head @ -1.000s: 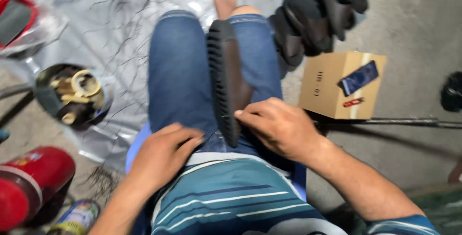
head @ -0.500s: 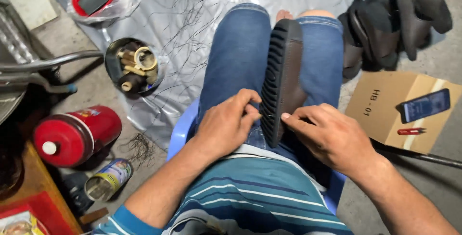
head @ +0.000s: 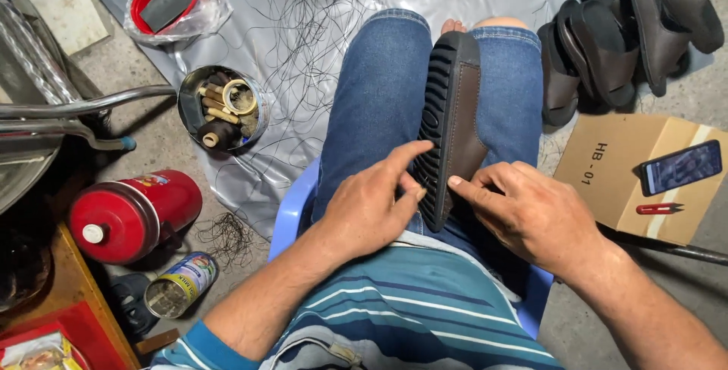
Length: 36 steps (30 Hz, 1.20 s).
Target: Manually stitching the sole of a leather shoe using a stitching awl and thread.
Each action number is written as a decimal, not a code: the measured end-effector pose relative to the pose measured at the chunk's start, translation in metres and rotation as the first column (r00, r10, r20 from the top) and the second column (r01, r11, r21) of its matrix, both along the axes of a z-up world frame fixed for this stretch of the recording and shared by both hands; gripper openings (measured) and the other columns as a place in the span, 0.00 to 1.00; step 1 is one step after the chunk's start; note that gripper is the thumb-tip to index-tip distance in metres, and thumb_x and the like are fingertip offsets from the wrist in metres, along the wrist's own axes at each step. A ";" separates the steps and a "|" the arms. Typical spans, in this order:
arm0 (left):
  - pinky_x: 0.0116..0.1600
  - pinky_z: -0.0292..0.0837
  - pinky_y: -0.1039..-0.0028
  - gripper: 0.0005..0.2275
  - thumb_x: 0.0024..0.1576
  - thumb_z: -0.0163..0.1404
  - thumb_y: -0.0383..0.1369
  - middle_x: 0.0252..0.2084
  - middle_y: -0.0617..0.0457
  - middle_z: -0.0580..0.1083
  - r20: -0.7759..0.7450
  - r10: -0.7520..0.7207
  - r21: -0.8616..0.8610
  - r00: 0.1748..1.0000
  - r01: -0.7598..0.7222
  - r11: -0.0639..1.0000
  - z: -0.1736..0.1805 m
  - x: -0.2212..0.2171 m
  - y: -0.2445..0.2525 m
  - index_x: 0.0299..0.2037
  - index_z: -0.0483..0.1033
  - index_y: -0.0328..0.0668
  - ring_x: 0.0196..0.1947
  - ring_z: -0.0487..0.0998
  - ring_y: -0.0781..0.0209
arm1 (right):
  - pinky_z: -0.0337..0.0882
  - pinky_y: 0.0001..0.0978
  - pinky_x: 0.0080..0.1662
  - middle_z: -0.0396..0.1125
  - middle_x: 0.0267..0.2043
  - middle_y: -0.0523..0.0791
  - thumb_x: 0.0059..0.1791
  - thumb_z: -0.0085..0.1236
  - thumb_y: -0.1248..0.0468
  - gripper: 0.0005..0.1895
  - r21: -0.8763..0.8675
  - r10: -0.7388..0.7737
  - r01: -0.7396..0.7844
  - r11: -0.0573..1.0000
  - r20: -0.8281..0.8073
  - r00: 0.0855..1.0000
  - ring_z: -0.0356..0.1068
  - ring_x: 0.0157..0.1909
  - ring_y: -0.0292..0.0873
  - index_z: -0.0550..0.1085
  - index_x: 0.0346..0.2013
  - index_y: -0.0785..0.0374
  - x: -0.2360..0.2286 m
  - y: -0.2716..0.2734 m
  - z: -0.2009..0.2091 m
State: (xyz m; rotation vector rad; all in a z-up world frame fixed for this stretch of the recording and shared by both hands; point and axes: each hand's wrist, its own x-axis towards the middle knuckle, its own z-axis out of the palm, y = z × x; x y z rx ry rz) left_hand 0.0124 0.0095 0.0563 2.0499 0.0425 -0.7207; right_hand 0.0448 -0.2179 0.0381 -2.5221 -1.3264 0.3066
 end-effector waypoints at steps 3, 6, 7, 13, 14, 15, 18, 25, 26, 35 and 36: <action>0.36 0.73 0.71 0.17 0.50 0.47 0.36 0.37 0.61 0.77 -0.124 0.197 -0.086 0.973 -0.208 0.974 -0.007 -0.016 -0.016 0.50 0.60 0.54 0.28 0.80 0.61 | 0.64 0.32 0.29 0.63 0.35 0.40 0.45 0.51 0.65 0.20 0.102 -0.028 0.031 0.994 -0.032 0.999 0.63 0.33 0.42 0.67 0.52 0.50 -0.001 0.001 -0.002; 0.42 0.77 0.77 0.14 0.49 0.49 0.32 0.33 0.53 0.76 -0.032 0.385 -0.225 0.922 -0.382 0.896 -0.028 -0.034 -0.027 0.45 0.64 0.47 0.38 0.78 0.64 | 0.65 0.30 0.27 0.63 0.35 0.38 0.45 0.52 0.63 0.14 0.086 -0.094 0.094 0.992 -0.009 0.996 0.64 0.33 0.40 0.70 0.46 0.51 -0.004 0.006 0.000; 0.42 0.77 0.77 0.14 0.49 0.49 0.32 0.33 0.53 0.76 -0.037 0.383 -0.225 0.923 -0.381 0.897 -0.032 -0.035 -0.028 0.45 0.64 0.47 0.38 0.78 0.64 | 0.65 0.30 0.27 0.63 0.35 0.38 0.45 0.52 0.63 0.14 0.084 -0.096 0.097 0.992 -0.013 0.995 0.64 0.33 0.40 0.70 0.46 0.51 -0.008 0.012 -0.001; 0.40 0.77 0.67 0.14 0.48 0.53 0.26 0.33 0.45 0.76 -0.052 0.481 -0.394 0.875 -0.460 0.796 -0.045 -0.034 -0.020 0.43 0.64 0.38 0.42 0.76 0.51 | 0.66 0.17 0.29 0.64 0.31 0.29 0.41 0.55 0.60 0.07 0.103 -0.307 0.299 0.949 0.076 0.948 0.65 0.30 0.31 0.73 0.33 0.44 -0.017 0.027 0.001; 0.39 0.77 0.71 0.14 0.47 0.53 0.29 0.32 0.49 0.77 -0.087 0.473 -0.349 0.877 -0.472 0.810 -0.046 -0.033 -0.016 0.42 0.65 0.42 0.38 0.77 0.57 | 0.67 0.18 0.30 0.64 0.31 0.31 0.42 0.54 0.60 0.06 0.127 -0.303 0.291 0.948 0.088 0.949 0.65 0.30 0.32 0.74 0.33 0.45 -0.018 0.029 0.003; 0.37 0.77 0.75 0.14 0.46 0.53 0.31 0.31 0.53 0.78 -0.125 0.468 -0.302 0.875 -0.483 0.822 -0.046 -0.032 -0.013 0.42 0.65 0.47 0.33 0.77 0.62 | 0.67 0.19 0.31 0.65 0.31 0.32 0.43 0.54 0.61 0.06 0.149 -0.298 0.282 0.948 0.099 0.950 0.65 0.29 0.33 0.74 0.33 0.46 -0.017 0.029 0.006; 0.34 0.74 0.74 0.13 0.46 0.53 0.33 0.30 0.53 0.78 -0.067 0.456 -0.176 0.887 -0.460 0.870 -0.032 -0.024 -0.002 0.39 0.64 0.47 0.32 0.78 0.60 | 0.67 0.19 0.31 0.65 0.31 0.33 0.45 0.54 0.61 0.04 0.156 -0.280 0.259 0.953 0.134 0.951 0.65 0.29 0.33 0.75 0.32 0.46 -0.017 0.026 0.004; 0.21 0.67 0.78 0.15 0.43 0.51 0.32 0.26 0.54 0.76 -0.073 0.243 -0.216 0.967 -0.253 0.943 -0.022 -0.010 -0.006 0.41 0.66 0.52 0.17 0.73 0.62 | 0.68 0.21 0.32 0.65 0.32 0.36 0.44 0.53 0.64 0.09 0.111 -0.225 0.211 0.971 0.130 0.966 0.66 0.30 0.36 0.74 0.37 0.46 -0.017 0.019 0.003; 0.21 0.68 0.77 0.17 0.44 0.49 0.30 0.25 0.53 0.75 -0.041 0.207 -0.230 0.977 -0.211 0.950 -0.019 -0.008 -0.006 0.45 0.67 0.55 0.17 0.73 0.62 | 0.69 0.23 0.32 0.64 0.32 0.36 0.43 0.53 0.64 0.11 0.091 -0.215 0.205 0.975 0.122 0.969 0.66 0.30 0.36 0.73 0.39 0.46 -0.017 0.018 0.003; 0.38 0.67 0.66 0.22 0.54 0.36 0.32 0.32 0.56 0.66 0.116 -0.123 -0.025 0.986 0.126 0.992 -0.027 -0.004 -0.005 0.60 0.57 0.70 0.33 0.71 0.56 | 0.72 0.34 0.26 0.57 0.35 0.36 0.44 0.43 0.52 0.30 -0.639 -0.257 0.116 0.761 -0.132 0.957 0.63 0.32 0.36 0.52 0.60 0.24 0.012 -0.013 0.054; 0.41 0.66 0.70 0.20 0.56 0.36 0.32 0.34 0.57 0.68 0.142 -0.098 -0.073 0.985 0.109 0.991 -0.031 -0.006 -0.003 0.59 0.58 0.69 0.36 0.71 0.58 | 0.73 0.31 0.25 0.58 0.37 0.35 0.43 0.42 0.49 0.30 -0.698 -0.287 0.190 0.690 -0.023 0.958 0.64 0.33 0.35 0.50 0.59 0.19 0.015 -0.025 0.057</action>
